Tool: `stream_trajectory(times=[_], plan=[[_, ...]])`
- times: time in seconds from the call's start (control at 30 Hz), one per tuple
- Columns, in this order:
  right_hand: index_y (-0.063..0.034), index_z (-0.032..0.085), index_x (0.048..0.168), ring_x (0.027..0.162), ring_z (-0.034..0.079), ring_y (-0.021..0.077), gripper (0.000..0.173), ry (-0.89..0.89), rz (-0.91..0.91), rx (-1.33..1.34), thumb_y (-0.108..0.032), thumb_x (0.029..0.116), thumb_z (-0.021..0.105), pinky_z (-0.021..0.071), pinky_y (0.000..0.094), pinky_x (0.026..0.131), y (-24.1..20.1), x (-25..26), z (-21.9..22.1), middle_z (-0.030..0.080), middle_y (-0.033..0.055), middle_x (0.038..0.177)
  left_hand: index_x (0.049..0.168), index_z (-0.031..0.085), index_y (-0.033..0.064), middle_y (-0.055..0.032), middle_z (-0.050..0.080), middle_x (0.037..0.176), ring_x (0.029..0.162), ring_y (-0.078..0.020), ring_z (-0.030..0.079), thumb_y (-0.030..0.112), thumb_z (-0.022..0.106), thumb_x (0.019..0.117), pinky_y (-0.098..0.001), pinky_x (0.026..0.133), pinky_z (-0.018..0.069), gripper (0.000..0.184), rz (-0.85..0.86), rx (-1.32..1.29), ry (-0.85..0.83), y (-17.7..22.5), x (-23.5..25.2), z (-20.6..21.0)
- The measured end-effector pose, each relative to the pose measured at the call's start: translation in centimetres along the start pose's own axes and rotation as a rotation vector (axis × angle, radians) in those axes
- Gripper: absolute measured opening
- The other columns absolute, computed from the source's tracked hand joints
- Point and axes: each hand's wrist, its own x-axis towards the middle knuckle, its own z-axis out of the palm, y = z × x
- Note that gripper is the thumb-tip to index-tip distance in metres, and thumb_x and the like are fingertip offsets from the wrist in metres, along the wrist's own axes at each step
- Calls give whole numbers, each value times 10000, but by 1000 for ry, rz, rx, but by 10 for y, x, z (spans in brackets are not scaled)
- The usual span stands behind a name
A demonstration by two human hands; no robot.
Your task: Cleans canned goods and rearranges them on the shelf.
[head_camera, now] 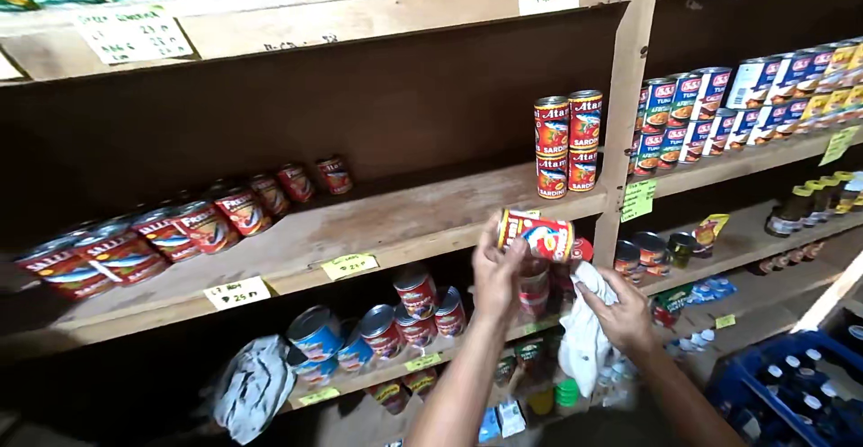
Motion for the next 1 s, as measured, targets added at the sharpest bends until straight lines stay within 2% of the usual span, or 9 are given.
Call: stream_trajectory(times=[0.07,0.13,0.23,0.33,0.43,0.5,0.57,0.7,1.0], plan=[[59,730,1055,943,706,52,314,-77,55,29,-182,855,711,542,188,904,3,-6,-5,754,131,1008,1455,429,17,-87,665,1190,976,-119,692,111,807,769,-318,844,602,788,191,368,-13,25,36,-8],[65,723,1069,963,691,7,324,-104,55,87,-181,859,711,528,157,917,-1,-8,-7,753,115,1025,1396,518,5,-133,684,1186,982,-149,707,64,851,765,-334,867,609,716,226,574,-111,40,76,-8],[45,720,1085,1008,672,-31,313,-157,27,190,-196,885,705,525,144,940,-6,-12,-6,751,75,1055,1312,592,-23,-170,706,1137,972,-196,720,29,852,766,-375,870,613,607,78,683,-251,33,130,-5],[18,725,1082,1008,668,-37,302,-192,-21,219,-220,895,710,526,140,939,-3,-16,-4,750,51,1050,1269,638,7,-158,722,1121,1002,-229,713,141,896,761,-439,917,584,586,3,796,-241,11,155,-5],[7,726,1088,994,674,-36,302,-201,-20,219,-224,894,714,535,137,927,2,-22,-4,751,43,1049,1338,599,7,-184,699,1185,1060,-265,696,180,894,769,-471,961,559,663,-33,818,-279,-4,161,-12],[4,726,1093,984,677,-38,307,-211,-11,193,-232,898,709,537,138,919,5,-26,-6,755,42,1041,1465,465,28,-197,638,1310,1147,-269,670,159,911,748,-447,998,557,855,-129,814,-357,-5,157,-17],[1,733,1096,986,679,-40,314,-219,5,153,-235,891,703,532,134,923,6,-29,-7,759,41,1039,1499,407,42,-206,639,1299,1138,-280,675,157,929,733,-460,991,560,934,-197,881,-386,-4,153,-23],[-1,739,1087,992,678,-35,317,-239,20,165,-246,888,710,525,129,928,8,-35,-3,757,48,1044,1409,490,10,-193,699,1145,989,-249,715,108,890,783,-425,901,587,750,-135,908,-391,-11,150,-32],[9,740,1091,1013,679,-23,327,-284,8,233,-241,881,716,529,140,939,15,-33,11,756,58,1057,1394,545,10,-161,708,1175,1002,-200,721,45,794,876,-381,913,596,576,-166,838,-450,-7,146,-24]])
